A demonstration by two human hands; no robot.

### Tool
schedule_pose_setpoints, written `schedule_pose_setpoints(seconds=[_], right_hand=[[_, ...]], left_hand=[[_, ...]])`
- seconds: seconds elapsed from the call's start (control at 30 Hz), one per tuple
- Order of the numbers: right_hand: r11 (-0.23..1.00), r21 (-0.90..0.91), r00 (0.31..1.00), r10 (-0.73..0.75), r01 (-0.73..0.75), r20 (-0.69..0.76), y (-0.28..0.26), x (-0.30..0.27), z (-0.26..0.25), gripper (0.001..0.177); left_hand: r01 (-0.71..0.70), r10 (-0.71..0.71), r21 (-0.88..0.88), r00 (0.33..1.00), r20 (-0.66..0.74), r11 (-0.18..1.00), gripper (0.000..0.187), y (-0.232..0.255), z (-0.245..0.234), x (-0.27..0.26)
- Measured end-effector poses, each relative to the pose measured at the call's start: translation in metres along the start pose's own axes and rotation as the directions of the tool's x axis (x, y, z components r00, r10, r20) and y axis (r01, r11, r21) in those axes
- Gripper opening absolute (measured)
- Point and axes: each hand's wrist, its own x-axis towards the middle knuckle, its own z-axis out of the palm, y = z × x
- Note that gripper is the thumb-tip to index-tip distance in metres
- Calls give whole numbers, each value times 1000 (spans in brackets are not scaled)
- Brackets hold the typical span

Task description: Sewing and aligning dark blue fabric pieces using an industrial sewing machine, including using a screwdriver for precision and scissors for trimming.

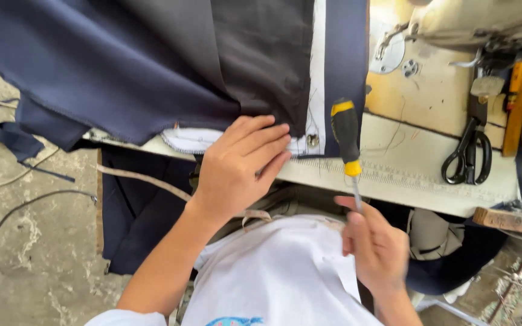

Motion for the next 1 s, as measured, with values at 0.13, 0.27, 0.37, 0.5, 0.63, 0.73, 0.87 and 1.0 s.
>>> schedule_pose_setpoints(seconds=[0.13, 0.27, 0.37, 0.5, 0.63, 0.73, 0.87, 1.0], right_hand=[[951, -149, 874, -309, 272, -374, 6, -14, -32, 22], [889, 118, 759, -302, 443, -577, 26, -16, -61, 20], [848, 14, 686, -419, 530, -594, 34, 5, -73, 32], [766, -266, 650, -639, 585, -412, 7, 56, -64, 33], [780, -251, 617, -612, 573, -494, -40, 66, -40, 34], [582, -268, 367, -742, 768, -562, -43, 79, -37, 20], [784, -146, 753, -620, 603, -220, -63, 92, -12, 48], [660, 76, 651, -704, 747, -284, -13, 72, -51, 18]], left_hand=[[41, -41, 18, 999, 31, 999, 5, 5, 1, -6], [29, -30, 43, 999, 15, 999, 4, 2, 3, -5], [27, -27, 48, 1000, 3, 998, 4, 1, 4, -5], [15, -13, 53, 1000, -25, 998, 3, 1, 4, -6], [14, -12, 42, 998, -55, 999, 2, -2, 5, -8], [21, -18, 48, 998, -60, 999, 2, -1, 5, -11], [36, -33, 39, 998, -56, 999, 7, -2, 5, -12], [30, -25, 58, 997, -77, 998, 2, -6, 4, -11]])
